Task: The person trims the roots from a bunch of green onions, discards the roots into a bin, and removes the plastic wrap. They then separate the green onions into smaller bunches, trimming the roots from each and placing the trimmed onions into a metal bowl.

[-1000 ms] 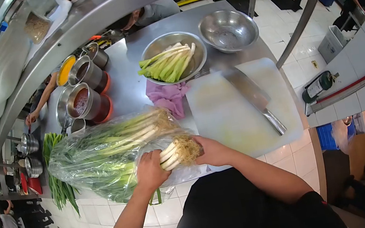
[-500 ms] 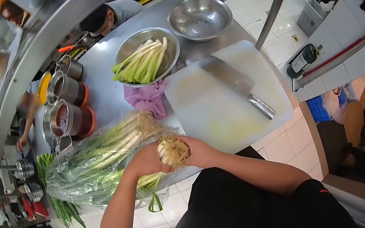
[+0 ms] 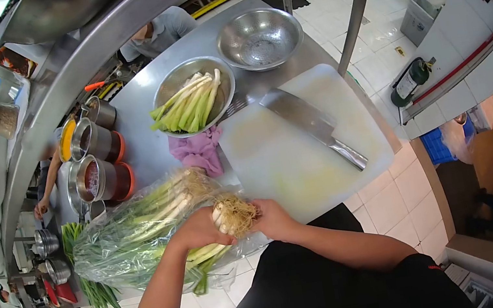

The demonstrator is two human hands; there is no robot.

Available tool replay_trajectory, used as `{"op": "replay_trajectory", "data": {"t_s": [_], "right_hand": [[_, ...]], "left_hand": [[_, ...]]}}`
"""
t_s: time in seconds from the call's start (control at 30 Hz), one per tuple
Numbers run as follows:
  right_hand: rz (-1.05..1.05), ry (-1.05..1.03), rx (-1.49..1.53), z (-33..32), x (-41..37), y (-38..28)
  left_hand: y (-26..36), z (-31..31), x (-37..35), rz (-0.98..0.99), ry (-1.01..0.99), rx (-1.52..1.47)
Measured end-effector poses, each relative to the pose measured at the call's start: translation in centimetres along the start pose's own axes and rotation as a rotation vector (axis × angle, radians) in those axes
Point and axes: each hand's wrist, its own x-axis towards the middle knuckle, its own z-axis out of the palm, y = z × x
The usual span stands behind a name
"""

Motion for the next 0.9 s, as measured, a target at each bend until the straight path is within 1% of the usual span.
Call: {"op": "replay_trajectory", "data": {"t_s": [0.07, 0.1, 0.13, 0.17, 0.2, 0.23, 0.27, 0.3, 0.33, 0.37, 0.4, 0.5, 0.53, 0.57, 0.6, 0.63, 0.67, 0.7, 0.73, 0.8, 0.87, 0.9], "right_hand": [[0.051, -0.002, 0.089, 0.1, -0.4, 0.2], [0.066, -0.005, 0.102, 0.3, -0.6, -0.3], [0.050, 0.019, 0.157, 0.3, -0.7, -1.6], [0.036, 0.046, 0.217, 0.6, -0.9, -2.9], [0.051, 0.069, 0.207, 0.7, -1.1, -4.5], [0.053, 0.073, 0.219, 1.0, -1.1, -4.6], [0.057, 0.085, 0.232, 1.2, -0.9, -4.8], [0.060, 0.097, 0.246, 1.3, -0.8, -5.1], [0.056, 0.099, 0.250, 1.2, -0.9, -5.5], [0.028, 0.091, 0.162, 1.2, -1.1, -6.1], [0.000, 0.084, 0.073, 1.1, -1.2, -6.4], [-0.076, 0.083, 0.097, 0.9, -1.1, -6.7], [-0.072, 0.092, 0.091, 0.5, -1.1, -7.2], [-0.180, 0.039, 0.018, -0.3, -1.0, -7.7], [-0.278, -0.008, -0.056, -1.3, -1.2, -8.4], [-0.257, 0.021, -0.064, -2.6, -1.5, -9.1], [-0.233, -0.003, -0.207, -4.2, -1.8, -9.8], [-0.206, -0.029, -0.349, -5.7, -2.0, -10.2], [-0.192, -0.002, -0.361, -7.4, -2.2, -10.0], [-0.163, 0.191, -0.587, -11.5, -3.1, -9.3], [-0.091, 0.457, -0.919, -15.3, -4.7, -9.7], [-0.090, 0.516, -0.955, -17.2, -5.6, -9.2]], "left_hand": [[0.2, -0.4, 0.0, -0.020, -0.007, 0.001], [-0.1, -0.7, 0.1, 0.032, -0.005, 0.001], [-0.5, -0.8, 0.0, 0.078, -0.009, -0.001], [-0.5, -1.0, -0.3, 0.051, -0.031, -0.005], [0.0, -1.6, -0.3, 0.011, -0.064, -0.115], [0.3, -2.0, -0.3, -0.022, -0.090, -0.221], [0.2, -2.3, -0.3, 0.012, -0.135, -0.318], [0.0, -2.6, -0.4, 0.010, -0.137, -0.310], [-0.2, -2.9, -0.5, 0.017, -0.170, -0.382], [-0.3, -3.1, -0.5, 0.025, -0.203, -0.454], [-0.4, -3.1, -0.4, 0.027, -0.203, -0.447], [-0.4, -3.1, -0.2, 0.030, -0.176, -0.408], [-0.3, -3.0, -0.2, 0.012, -0.109, -0.371], [-0.1, -2.8, 0.0, -0.006, -0.053, -0.336], [0.3, -2.5, 0.0, -0.002, -0.084, -0.343], [0.8, -2.5, 0.1, 0.048, -0.068, -0.434], [1.1, -2.5, 0.3, 0.096, -0.055, -0.526], [1.1, -2.4, 0.5, 0.104, -0.091, -0.529], [0.9, -2.2, 0.6, 0.094, -0.020, -0.510], [0.8, -2.2, 0.5, 0.081, 0.097, -0.460], [1.6, -2.2, 0.1, 0.073, 0.090, -0.476], [1.8, -2.2, -0.1, 0.057, 0.100, -0.485]]}}
